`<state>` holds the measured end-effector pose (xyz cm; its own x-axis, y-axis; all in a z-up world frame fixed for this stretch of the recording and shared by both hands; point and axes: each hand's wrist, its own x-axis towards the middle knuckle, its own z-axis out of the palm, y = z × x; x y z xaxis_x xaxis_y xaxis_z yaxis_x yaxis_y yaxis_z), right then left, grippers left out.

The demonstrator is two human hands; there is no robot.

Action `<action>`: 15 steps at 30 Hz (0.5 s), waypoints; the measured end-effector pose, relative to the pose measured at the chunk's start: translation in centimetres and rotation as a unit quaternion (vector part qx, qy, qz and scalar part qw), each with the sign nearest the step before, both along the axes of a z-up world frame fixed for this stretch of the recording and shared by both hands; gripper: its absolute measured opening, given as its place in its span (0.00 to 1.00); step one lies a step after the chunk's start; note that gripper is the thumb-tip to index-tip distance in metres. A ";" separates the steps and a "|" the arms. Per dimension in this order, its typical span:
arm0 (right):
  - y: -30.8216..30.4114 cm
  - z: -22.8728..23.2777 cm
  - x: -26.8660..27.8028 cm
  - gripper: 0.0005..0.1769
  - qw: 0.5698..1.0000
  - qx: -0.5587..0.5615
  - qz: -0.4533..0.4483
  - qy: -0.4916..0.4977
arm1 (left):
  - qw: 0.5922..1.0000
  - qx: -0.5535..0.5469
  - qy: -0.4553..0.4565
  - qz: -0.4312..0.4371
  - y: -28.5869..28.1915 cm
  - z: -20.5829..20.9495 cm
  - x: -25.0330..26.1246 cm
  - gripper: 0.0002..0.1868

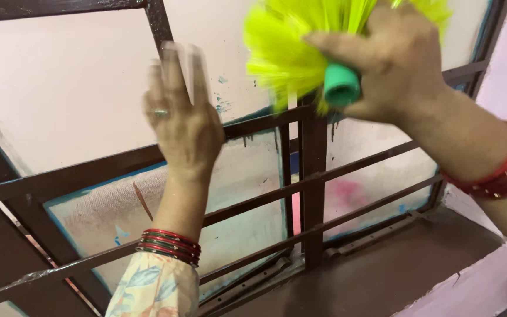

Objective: The person cleans a window grill by dusting along the metal bars and window frame using a handheld duster brush.

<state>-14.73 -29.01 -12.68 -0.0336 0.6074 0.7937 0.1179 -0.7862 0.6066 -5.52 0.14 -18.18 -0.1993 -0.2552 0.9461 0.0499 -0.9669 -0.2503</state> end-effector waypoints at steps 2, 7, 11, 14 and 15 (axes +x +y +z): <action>0.0 0.9 0.4 0.19 0.997 -0.007 -0.003 -0.073 | 0.998 0.043 0.019 -0.032 -1.2 -1.0 -0.5 0.27; 1.9 0.2 2.7 0.27 0.999 0.005 0.037 0.012 | 0.984 0.103 0.068 -0.132 -1.1 -2.2 0.0 0.03; 2.9 -2.3 4.0 0.23 0.992 0.029 0.044 0.116 | 0.974 0.130 0.126 -0.139 -0.8 -3.1 0.6 0.12; 3.5 -5.1 3.5 0.23 0.987 0.035 0.027 0.157 | 0.970 0.109 0.134 -0.170 -1.1 -3.2 0.3 0.12; 3.3 -5.7 3.2 0.23 0.987 0.047 0.048 0.144 | 0.969 0.093 0.154 -0.172 -1.3 -3.3 0.1 0.14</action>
